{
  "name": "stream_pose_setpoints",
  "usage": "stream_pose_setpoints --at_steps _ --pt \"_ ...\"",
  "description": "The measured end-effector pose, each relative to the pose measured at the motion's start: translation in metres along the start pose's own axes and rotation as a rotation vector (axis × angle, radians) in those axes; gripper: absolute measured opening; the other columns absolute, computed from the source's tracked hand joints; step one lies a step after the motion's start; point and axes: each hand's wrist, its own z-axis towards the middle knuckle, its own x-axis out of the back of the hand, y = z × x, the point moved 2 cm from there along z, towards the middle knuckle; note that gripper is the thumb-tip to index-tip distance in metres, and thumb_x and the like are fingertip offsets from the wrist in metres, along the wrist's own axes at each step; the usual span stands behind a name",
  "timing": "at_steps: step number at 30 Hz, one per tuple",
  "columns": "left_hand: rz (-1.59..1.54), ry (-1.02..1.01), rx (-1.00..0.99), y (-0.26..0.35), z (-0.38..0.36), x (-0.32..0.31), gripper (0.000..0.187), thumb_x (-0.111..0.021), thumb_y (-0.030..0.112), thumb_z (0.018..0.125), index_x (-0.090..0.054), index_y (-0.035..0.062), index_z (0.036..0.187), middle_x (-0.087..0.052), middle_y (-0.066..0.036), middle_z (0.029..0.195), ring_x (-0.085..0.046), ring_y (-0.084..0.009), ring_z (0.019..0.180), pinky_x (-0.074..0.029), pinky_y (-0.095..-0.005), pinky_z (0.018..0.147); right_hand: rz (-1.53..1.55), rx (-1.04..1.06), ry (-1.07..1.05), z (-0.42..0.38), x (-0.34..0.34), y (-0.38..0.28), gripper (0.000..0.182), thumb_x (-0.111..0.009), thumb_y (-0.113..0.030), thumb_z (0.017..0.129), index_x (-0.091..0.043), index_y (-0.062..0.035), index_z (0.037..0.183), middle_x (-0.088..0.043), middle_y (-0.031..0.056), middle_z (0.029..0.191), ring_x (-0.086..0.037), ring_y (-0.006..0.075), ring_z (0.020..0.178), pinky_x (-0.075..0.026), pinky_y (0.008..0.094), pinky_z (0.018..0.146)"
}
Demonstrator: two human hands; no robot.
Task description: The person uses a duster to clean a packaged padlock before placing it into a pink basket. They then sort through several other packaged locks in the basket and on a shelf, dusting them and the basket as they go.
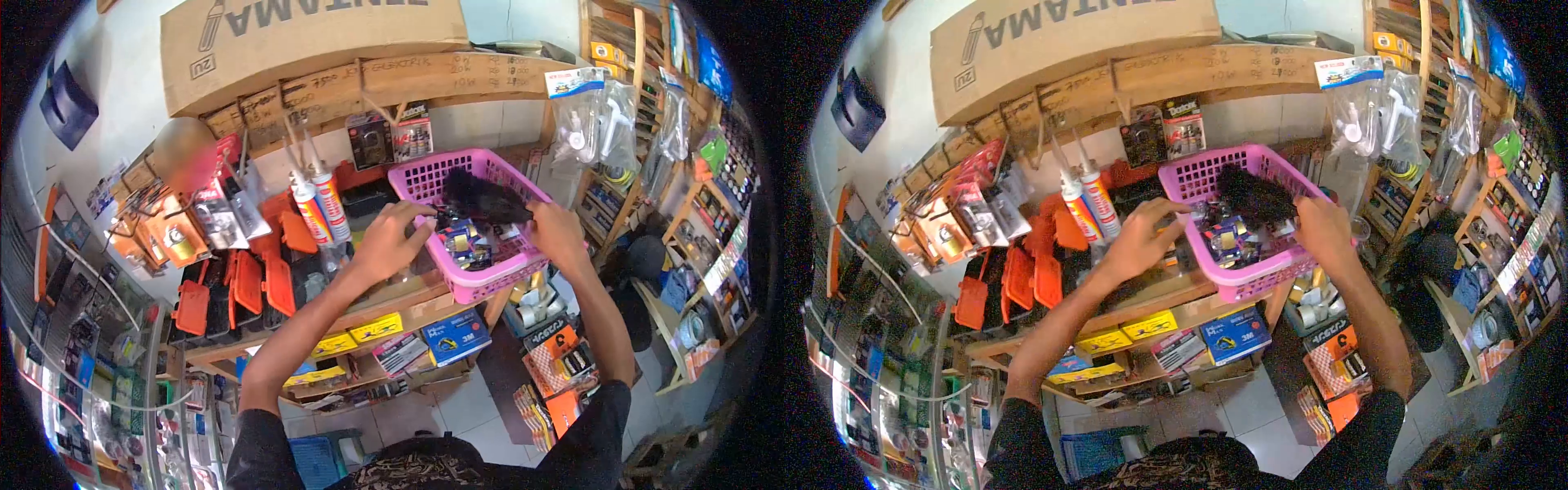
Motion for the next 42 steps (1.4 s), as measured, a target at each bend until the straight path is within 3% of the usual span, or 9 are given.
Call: stream_pose_setpoints --at_steps 6,12,20,25,30,32,33,38,42 --pt "0.016 -0.057 0.082 -0.065 0.082 -0.070 0.030 -0.057 0.028 0.091 -0.066 0.0029 0.105 -0.066 -0.020 0.101 -0.062 -0.0344 0.097 -0.047 -0.0417 0.086 0.195 -0.088 0.305 -0.059 0.062 0.032 0.032 -0.069 -0.015 0.079 -0.064 -0.0046 0.109 -0.066 0.0174 0.085 -0.064 0.0368 0.079 -0.050 0.0440 0.070" --pt "0.222 -0.582 0.238 -0.115 0.152 -0.131 0.044 -0.059 0.041 0.084 -0.068 0.0029 0.104 -0.067 -0.023 0.103 -0.063 -0.0380 0.099 -0.049 -0.0464 0.088 0.597 -0.488 0.241 -0.147 0.055 0.079 0.035 -0.069 -0.009 0.084 -0.062 0.0007 0.116 -0.057 0.0036 0.077 -0.052 0.0126 0.070 -0.043 0.0310 0.062" --pt "0.392 -0.825 0.400 -0.163 0.193 -0.223 0.052 -0.061 0.036 0.076 -0.066 -0.0002 0.113 -0.065 -0.021 0.114 -0.066 -0.0332 0.101 -0.052 -0.0449 0.086 0.761 -0.840 0.279 -0.293 -0.008 0.104 0.041 -0.072 -0.012 0.083 -0.059 0.0032 0.118 -0.060 0.0130 0.112 -0.056 0.0206 0.100 -0.043 0.0334 0.089" --pt "0.360 -0.696 0.563 -0.209 0.206 -0.286 0.059 -0.070 0.037 0.074 -0.063 -0.0063 0.113 -0.066 -0.021 0.112 -0.065 -0.0308 0.103 -0.054 -0.0408 0.085 0.714 -0.831 0.293 -0.336 -0.019 0.109 0.036 -0.067 -0.005 0.084 -0.058 0.0055 0.117 -0.062 0.0105 0.108 -0.057 0.0172 0.098 -0.044 0.0292 0.088" --pt "0.113 -0.676 0.672 -0.214 0.202 -0.286 0.082 -0.078 0.046 0.069 -0.052 -0.0065 0.127 -0.056 -0.022 0.129 -0.060 -0.0339 0.111 -0.052 -0.0410 0.090 0.708 -0.683 0.322 -0.347 -0.028 0.106 0.033 -0.062 -0.015 0.094 -0.058 0.0012 0.123 -0.058 -0.0003 0.081 -0.043 0.0049 0.060 -0.033 0.0211 0.051" --pt "0.183 -0.344 0.745 -0.221 0.203 -0.284 0.081 -0.079 0.046 0.069 -0.053 -0.0067 0.125 -0.057 -0.022 0.128 -0.061 -0.0351 0.110 -0.052 -0.0400 0.091 0.758 -0.740 0.266 -0.348 -0.034 0.105 0.036 -0.062 -0.021 0.095 -0.057 0.0020 0.122 -0.062 0.0067 0.092 -0.056 0.0125 0.075 -0.047 0.0253 0.065" --pt "0.229 -0.444 0.614 -0.220 0.205 -0.282 0.078 -0.083 0.038 0.068 -0.053 -0.0069 0.125 -0.059 -0.022 0.124 -0.061 -0.0349 0.109 -0.052 -0.0376 0.090 0.765 -0.834 0.404 -0.349 -0.044 0.104 0.039 -0.068 -0.005 0.084 -0.057 0.0057 0.120 -0.061 0.0125 0.112 -0.058 0.0194 0.102 -0.045 0.0302 0.090" --pt "0.058 -0.204 0.850 -0.215 0.207 -0.279 0.059 -0.089 0.020 0.061 -0.063 -0.0048 0.108 -0.067 -0.019 0.107 -0.067 -0.0295 0.091 -0.054 -0.0398 0.075 0.794 -0.756 0.320 -0.333 -0.043 0.097 0.041 -0.066 -0.008 0.086 -0.056 0.0058 0.123 -0.061 0.0145 0.114 -0.058 0.0211 0.104 -0.044 0.0321 0.093" --pt "-0.047 -0.215 0.571 -0.180 0.212 -0.242 0.032 -0.086 0.023 0.065 -0.067 -0.0017 0.068 -0.067 -0.017 0.070 -0.063 -0.0226 0.060 -0.050 -0.0405 0.057 0.666 -0.762 0.283 -0.330 -0.040 0.089 0.038 -0.065 -0.009 0.087 -0.056 0.0063 0.121 -0.061 0.0139 0.113 -0.058 0.0209 0.103 -0.044 0.0328 0.093"
